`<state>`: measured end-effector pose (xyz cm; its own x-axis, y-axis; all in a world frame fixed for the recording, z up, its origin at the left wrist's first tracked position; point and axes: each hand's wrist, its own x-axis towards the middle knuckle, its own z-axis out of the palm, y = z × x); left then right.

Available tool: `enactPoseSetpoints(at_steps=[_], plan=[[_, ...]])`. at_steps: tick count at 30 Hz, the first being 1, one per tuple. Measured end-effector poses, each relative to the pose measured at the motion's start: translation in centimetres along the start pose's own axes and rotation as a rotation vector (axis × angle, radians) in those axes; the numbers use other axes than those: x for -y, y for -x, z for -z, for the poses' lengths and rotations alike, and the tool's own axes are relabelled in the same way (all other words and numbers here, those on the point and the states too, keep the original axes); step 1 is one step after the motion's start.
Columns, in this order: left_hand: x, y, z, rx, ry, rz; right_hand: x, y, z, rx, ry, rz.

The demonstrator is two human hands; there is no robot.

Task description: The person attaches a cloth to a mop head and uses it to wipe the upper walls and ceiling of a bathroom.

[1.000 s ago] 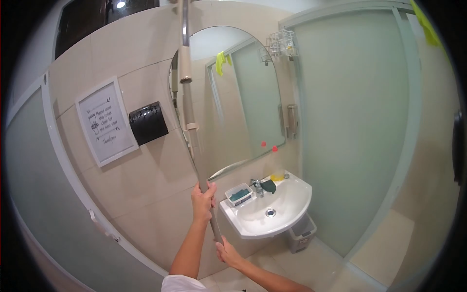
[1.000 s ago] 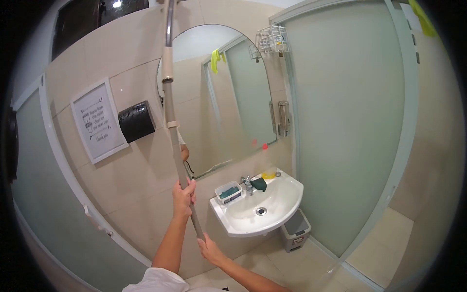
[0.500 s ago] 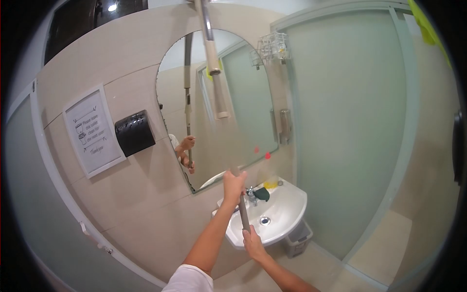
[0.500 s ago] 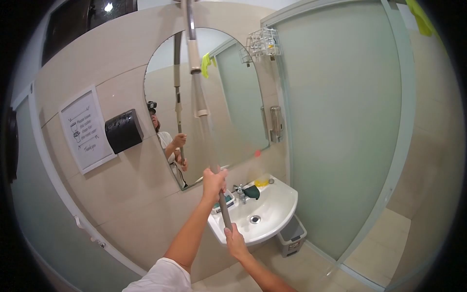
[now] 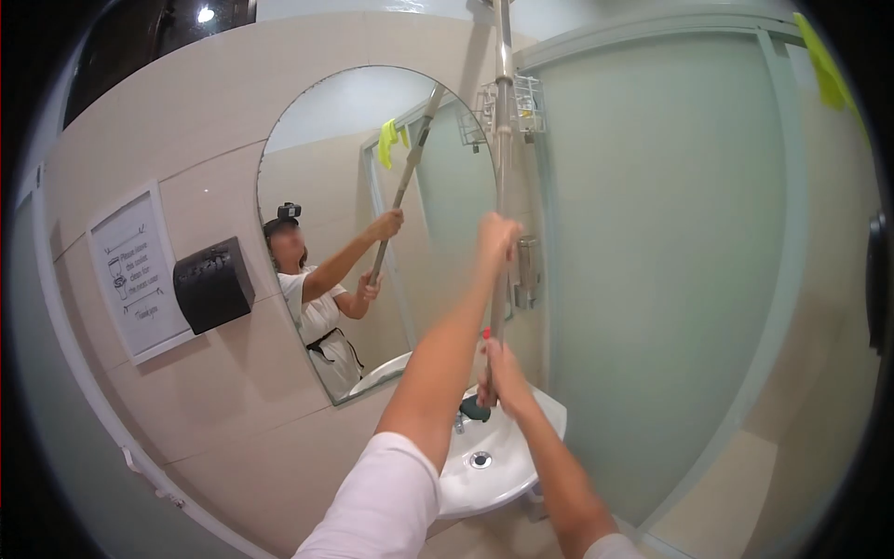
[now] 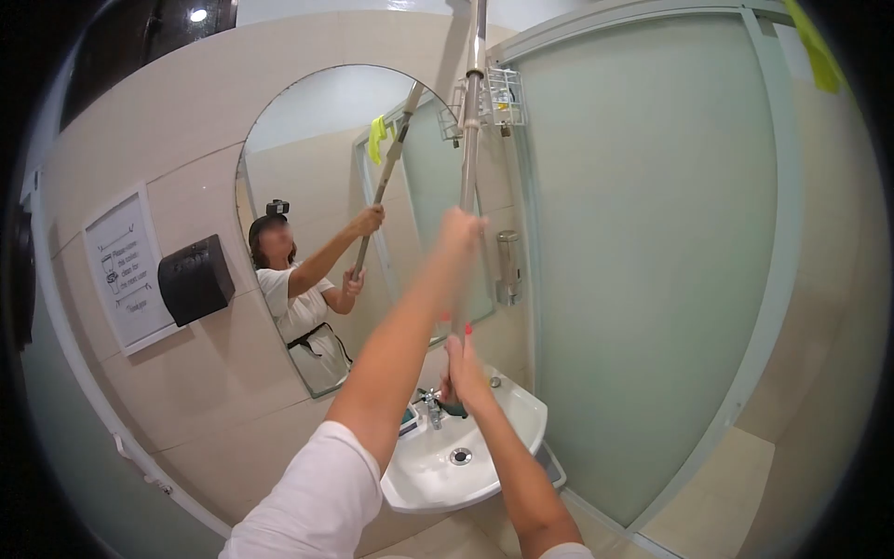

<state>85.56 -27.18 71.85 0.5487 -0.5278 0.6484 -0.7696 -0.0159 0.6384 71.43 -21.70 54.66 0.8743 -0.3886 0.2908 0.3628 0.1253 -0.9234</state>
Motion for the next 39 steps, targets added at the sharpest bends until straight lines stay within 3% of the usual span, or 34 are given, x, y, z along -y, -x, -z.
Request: enactPoseSetpoints(at_steps=[1, 3, 4, 6, 9, 11, 12, 13, 15, 16, 18, 19, 20, 21, 22, 23, 27, 30, 32, 37, 39], plan=[[-0.5, -1.8, -0.5, 0.036, -0.029, 0.051, 1.2, -0.5, 0.3, -0.001, 0.001, -0.005], [-4.1, -1.2, -0.1, -0.147, 0.267, 0.191, 2.8, -1.1, 0.4, 0.011, -0.098, -0.062], [-4.7, -0.1, 0.5, -0.156, 0.262, 0.196, 2.1, -0.8, 0.5, 0.021, -0.099, -0.067], [-4.0, 3.7, 0.9, -0.043, 0.173, 0.155, -0.8, 1.4, 0.9, 0.024, 0.080, 0.043], [-1.8, 7.4, 0.2, 0.018, 0.120, 0.185, -2.3, 5.8, 0.2, 0.043, 0.090, -0.067], [-1.9, 8.3, 0.8, 0.055, 0.546, 0.397, -2.4, 6.3, -0.4, 0.125, -0.016, -0.037], [0.1, 6.2, 0.5, 0.056, 0.541, 0.386, -1.8, 5.4, -0.3, 0.126, -0.019, -0.026], [1.4, 2.9, 0.7, 0.028, 0.170, -0.016, -0.4, 3.4, -0.1, 0.103, 0.032, -0.004], [1.6, -2.1, 0.8, -0.007, -0.207, -0.427, 3.1, -0.1, 0.5, 0.069, 0.058, 0.022], [-2.9, -2.2, 1.7, 0.000, 0.003, -0.232, 4.9, -1.3, 0.7, 0.061, 0.033, 0.024], [-4.7, -2.7, 2.0, 0.010, 0.204, -0.034, 6.9, -1.6, 1.2, 0.080, -0.014, -0.010], [-2.9, -4.0, 1.7, 0.061, 0.092, -0.197, 7.5, -1.6, 1.5, 0.105, -0.056, -0.050], [-4.0, -2.7, 1.8, 0.061, 0.135, -0.126, 6.9, -1.0, 1.8, 0.119, -0.057, -0.042], [-5.3, -1.3, 1.9, 0.059, 0.179, -0.055, 5.2, 0.3, 2.2, 0.144, -0.017, -0.007], [-7.8, 3.3, 1.5, 0.000, 0.384, 0.249, 3.2, 1.5, 2.3, 0.176, 0.023, 0.028], [-4.0, 3.8, 0.3, 0.046, 0.550, 0.304, 1.4, 3.3, 2.4, 0.165, 0.047, -0.017], [-5.4, 14.1, 1.6, 0.071, 0.734, 0.435, -1.8, 9.9, 0.9, 0.181, 0.028, -0.093], [-5.8, 13.1, 3.5, 0.062, 0.766, 0.372, -2.0, 9.9, -0.4, 0.264, -0.090, -0.108], [-6.8, 10.5, 5.1, 0.035, 0.762, 0.315, 0.8, 7.8, -1.6, 0.280, -0.083, -0.027], [-11.4, 4.5, 11.0, -0.054, 0.657, 0.182, 7.6, 3.0, -5.2, 0.311, -0.039, -0.059], [-12.5, 2.8, 13.0, -0.113, 0.643, 0.165, 9.2, 1.2, -6.5, 0.324, -0.029, 0.038]])
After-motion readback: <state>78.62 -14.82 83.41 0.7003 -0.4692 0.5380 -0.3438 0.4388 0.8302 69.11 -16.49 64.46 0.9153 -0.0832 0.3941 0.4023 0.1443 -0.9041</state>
